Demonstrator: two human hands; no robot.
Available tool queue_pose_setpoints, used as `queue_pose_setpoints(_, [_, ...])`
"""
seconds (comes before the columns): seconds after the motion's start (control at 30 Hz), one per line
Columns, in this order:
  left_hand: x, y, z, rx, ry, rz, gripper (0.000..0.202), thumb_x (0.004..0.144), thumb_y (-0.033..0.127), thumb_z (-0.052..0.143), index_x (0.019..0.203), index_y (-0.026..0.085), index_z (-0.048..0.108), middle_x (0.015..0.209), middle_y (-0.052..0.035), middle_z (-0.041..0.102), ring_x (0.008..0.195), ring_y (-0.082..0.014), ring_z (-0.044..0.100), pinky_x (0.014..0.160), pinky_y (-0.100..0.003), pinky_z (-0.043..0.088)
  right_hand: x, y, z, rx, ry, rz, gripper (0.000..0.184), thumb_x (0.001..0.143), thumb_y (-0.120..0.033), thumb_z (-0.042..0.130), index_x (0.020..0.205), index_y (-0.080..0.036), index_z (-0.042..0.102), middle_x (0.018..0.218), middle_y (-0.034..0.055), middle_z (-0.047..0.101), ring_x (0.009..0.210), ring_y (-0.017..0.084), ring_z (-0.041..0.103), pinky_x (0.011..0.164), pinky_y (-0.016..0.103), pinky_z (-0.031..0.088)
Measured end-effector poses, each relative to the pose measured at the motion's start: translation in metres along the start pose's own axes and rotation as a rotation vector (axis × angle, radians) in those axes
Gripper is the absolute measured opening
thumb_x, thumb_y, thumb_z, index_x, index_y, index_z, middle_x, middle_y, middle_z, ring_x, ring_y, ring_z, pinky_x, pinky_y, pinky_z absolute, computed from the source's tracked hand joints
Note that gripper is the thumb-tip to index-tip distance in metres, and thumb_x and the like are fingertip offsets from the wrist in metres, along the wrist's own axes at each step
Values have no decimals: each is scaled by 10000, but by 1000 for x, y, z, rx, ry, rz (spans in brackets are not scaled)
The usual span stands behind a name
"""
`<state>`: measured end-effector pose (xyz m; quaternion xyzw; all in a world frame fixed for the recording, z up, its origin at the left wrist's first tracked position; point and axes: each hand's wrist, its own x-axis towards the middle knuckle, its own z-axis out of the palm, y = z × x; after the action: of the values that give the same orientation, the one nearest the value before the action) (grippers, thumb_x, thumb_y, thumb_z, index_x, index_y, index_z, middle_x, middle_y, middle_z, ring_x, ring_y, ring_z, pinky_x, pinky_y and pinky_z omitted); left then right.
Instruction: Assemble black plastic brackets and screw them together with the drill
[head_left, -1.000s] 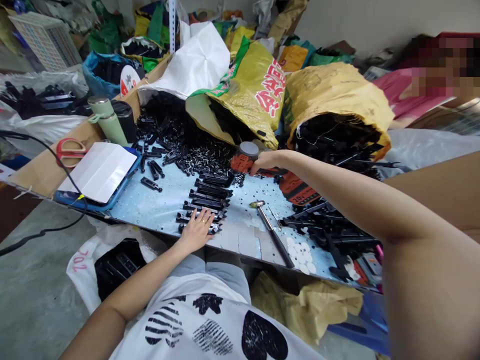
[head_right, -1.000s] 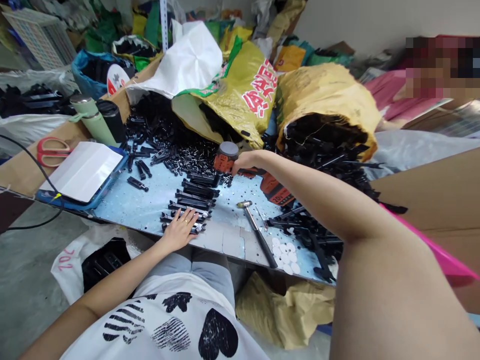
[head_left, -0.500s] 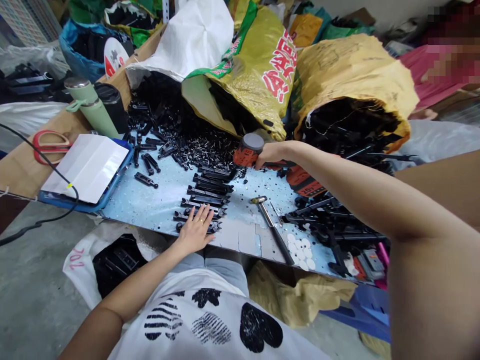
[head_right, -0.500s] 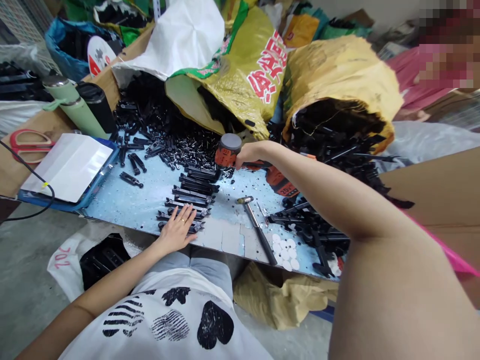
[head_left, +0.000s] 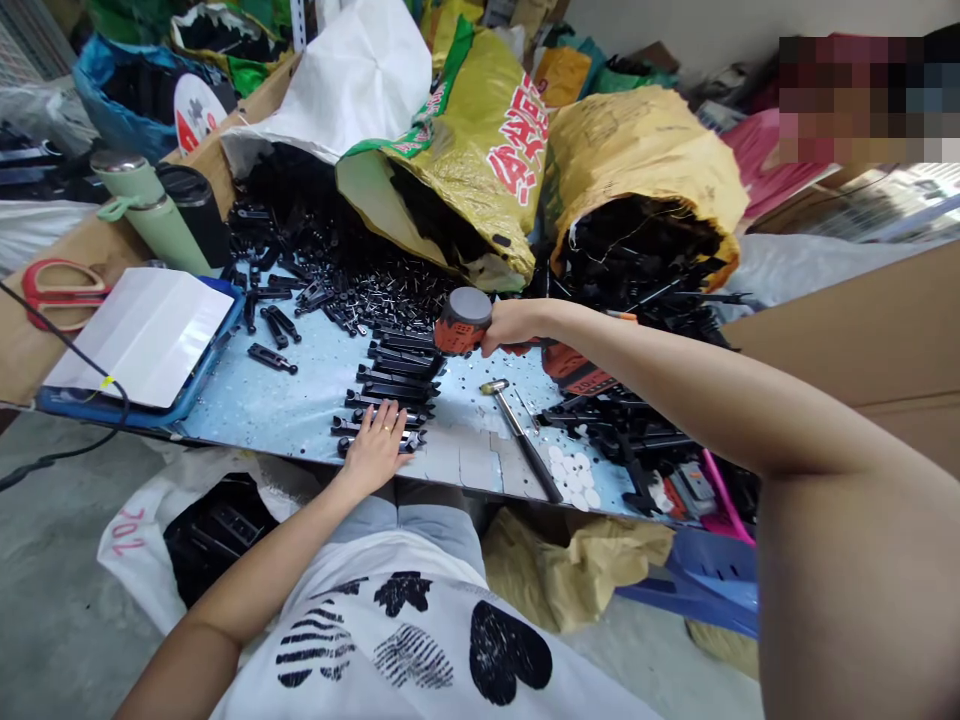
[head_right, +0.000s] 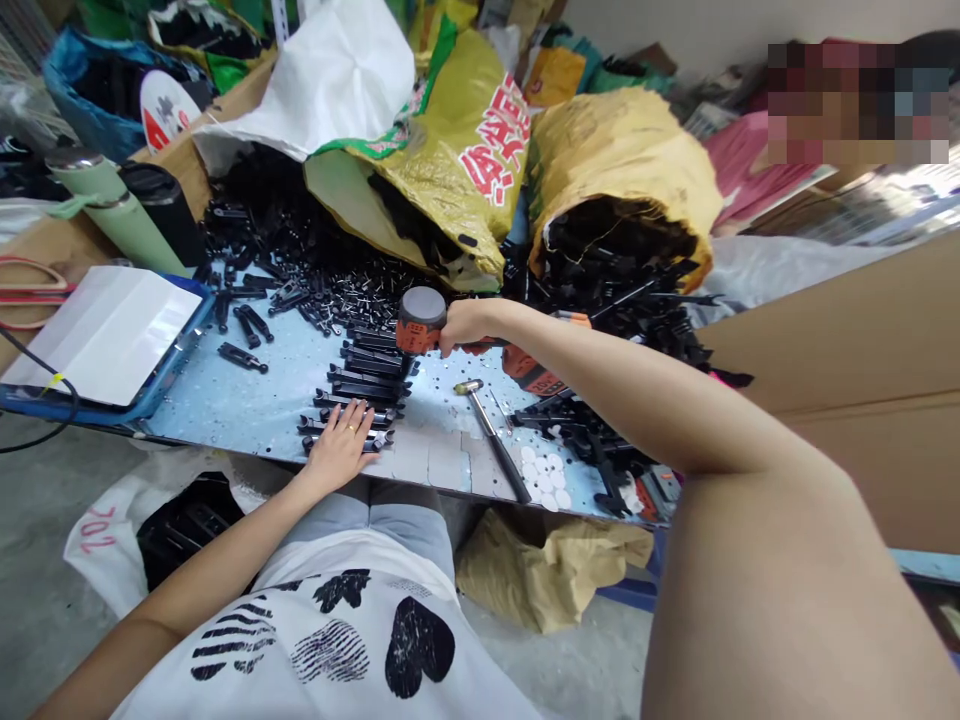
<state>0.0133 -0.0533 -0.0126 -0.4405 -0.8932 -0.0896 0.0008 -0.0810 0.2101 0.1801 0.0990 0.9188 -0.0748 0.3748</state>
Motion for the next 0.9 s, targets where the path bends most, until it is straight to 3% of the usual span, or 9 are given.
queue_pose_setpoints(0.17, [0, 0, 1, 4, 5, -2, 724, 863, 519, 464, 1404, 55, 335, 1462, -196, 284, 1379, -310, 203, 1135, -475, 96, -2, -9, 8, -55, 4, -2, 204, 651, -221, 662, 813, -98, 647, 560, 33, 549, 490, 137, 513, 473, 256, 405])
queue_pose_setpoints(0.33, [0, -1, 1, 0, 22, 6, 730, 852, 517, 489, 1388, 40, 356, 1447, -204, 309, 1366, -321, 230, 1132, -476, 109, -31, -22, 13, -70, 73, 13, 249, 627, -256, 692, 830, -115, 668, 614, 42, 582, 542, 138, 553, 483, 231, 422])
queue_pose_setpoints(0.43, [-1, -1, 2, -9, 47, 11, 725, 851, 509, 496, 1382, 34, 364, 1439, -209, 321, 1363, -326, 236, 1130, -480, 107, -46, -31, 16, -69, 39, -10, 303, 626, -224, 678, 911, -122, 664, 675, 38, 603, 537, 120, 548, 484, 218, 419])
queue_pose_setpoints(0.73, [-1, -2, 7, -20, 45, 10, 735, 848, 510, 498, 1387, 32, 356, 1444, -213, 310, 1366, -333, 226, 1124, -484, 121, -48, -42, 35, -128, 19, 26, 237, 636, -184, 646, 861, -115, 676, 653, 44, 604, 548, 129, 560, 507, 222, 416])
queue_pose_setpoints(0.9, [-1, -2, 6, 14, 34, 4, 714, 866, 508, 463, 1394, 40, 349, 1441, -203, 318, 1359, -332, 235, 1116, -485, 147, -71, -45, 43, -249, 99, -105, 257, 607, -279, 683, 832, -157, 696, 690, 51, 620, 666, 181, 594, 554, 245, 412])
